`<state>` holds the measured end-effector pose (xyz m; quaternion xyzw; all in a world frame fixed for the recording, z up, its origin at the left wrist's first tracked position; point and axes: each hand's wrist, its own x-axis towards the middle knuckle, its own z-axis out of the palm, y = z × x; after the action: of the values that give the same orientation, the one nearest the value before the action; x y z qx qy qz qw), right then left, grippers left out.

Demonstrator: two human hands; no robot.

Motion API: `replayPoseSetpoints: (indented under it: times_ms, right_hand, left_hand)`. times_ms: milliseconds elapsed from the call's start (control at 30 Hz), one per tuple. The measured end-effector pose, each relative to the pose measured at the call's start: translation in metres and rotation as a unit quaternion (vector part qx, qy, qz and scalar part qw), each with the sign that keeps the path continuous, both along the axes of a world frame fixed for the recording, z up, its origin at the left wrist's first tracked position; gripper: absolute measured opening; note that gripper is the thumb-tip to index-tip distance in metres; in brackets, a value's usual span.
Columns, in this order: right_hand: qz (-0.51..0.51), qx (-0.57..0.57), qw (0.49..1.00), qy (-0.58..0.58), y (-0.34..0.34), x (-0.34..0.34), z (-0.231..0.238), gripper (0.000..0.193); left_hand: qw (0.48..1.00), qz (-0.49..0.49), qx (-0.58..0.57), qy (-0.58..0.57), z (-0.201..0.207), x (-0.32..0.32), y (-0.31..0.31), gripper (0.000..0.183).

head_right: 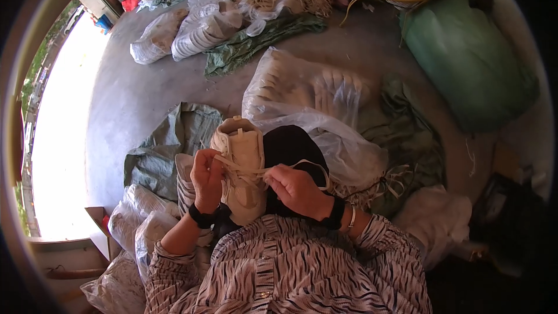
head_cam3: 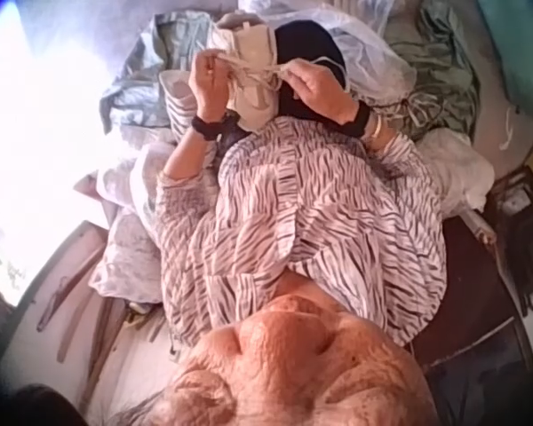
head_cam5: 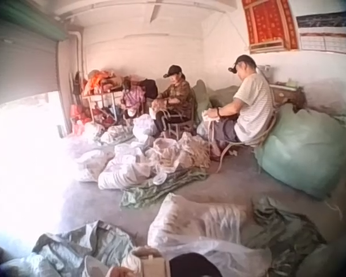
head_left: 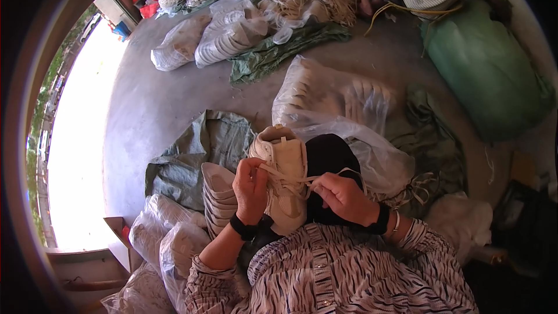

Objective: Lacing a pair of beige athletic shoes.

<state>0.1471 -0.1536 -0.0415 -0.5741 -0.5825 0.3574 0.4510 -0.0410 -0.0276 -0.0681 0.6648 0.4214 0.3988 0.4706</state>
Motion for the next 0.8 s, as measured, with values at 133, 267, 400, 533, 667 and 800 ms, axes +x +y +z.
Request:
replayPoseSetpoints:
  times_ms: [133, 267, 400, 533, 667, 800]
  right_hand:
    - [-0.003, -0.009, 0.993, -0.121, 0.020, 0.017, -0.005, 0.013]
    - [-0.041, -0.005, 0.999, -0.030, 0.024, 0.034, -0.010, 0.015]
    - [-0.214, -0.166, 0.919, 0.287, 0.010, 0.105, -0.026, 0.021]
    - [-0.305, -0.179, 0.886, 0.300, -0.009, 0.131, -0.057, 0.022]
    - [-0.331, -0.129, 0.931, 0.089, -0.005, 0.111, -0.051, 0.020]
    - [-0.127, -0.064, 0.989, 0.028, -0.009, 0.046, 0.002, 0.018]
  left_hand:
    - [0.993, -0.051, 0.043, 0.093, -0.004, 0.005, 0.013, 0.009]
    - [0.984, -0.071, 0.102, 0.131, -0.002, 0.003, 0.012, 0.008]
    - [0.974, -0.112, 0.102, 0.171, 0.025, 0.004, -0.008, 0.025]
    - [0.980, -0.077, 0.068, 0.173, 0.018, -0.006, -0.019, 0.042]
    - [0.978, -0.053, -0.008, 0.203, 0.007, -0.027, -0.022, 0.042]
    - [0.981, -0.037, -0.053, 0.181, 0.000, -0.037, -0.024, 0.024]
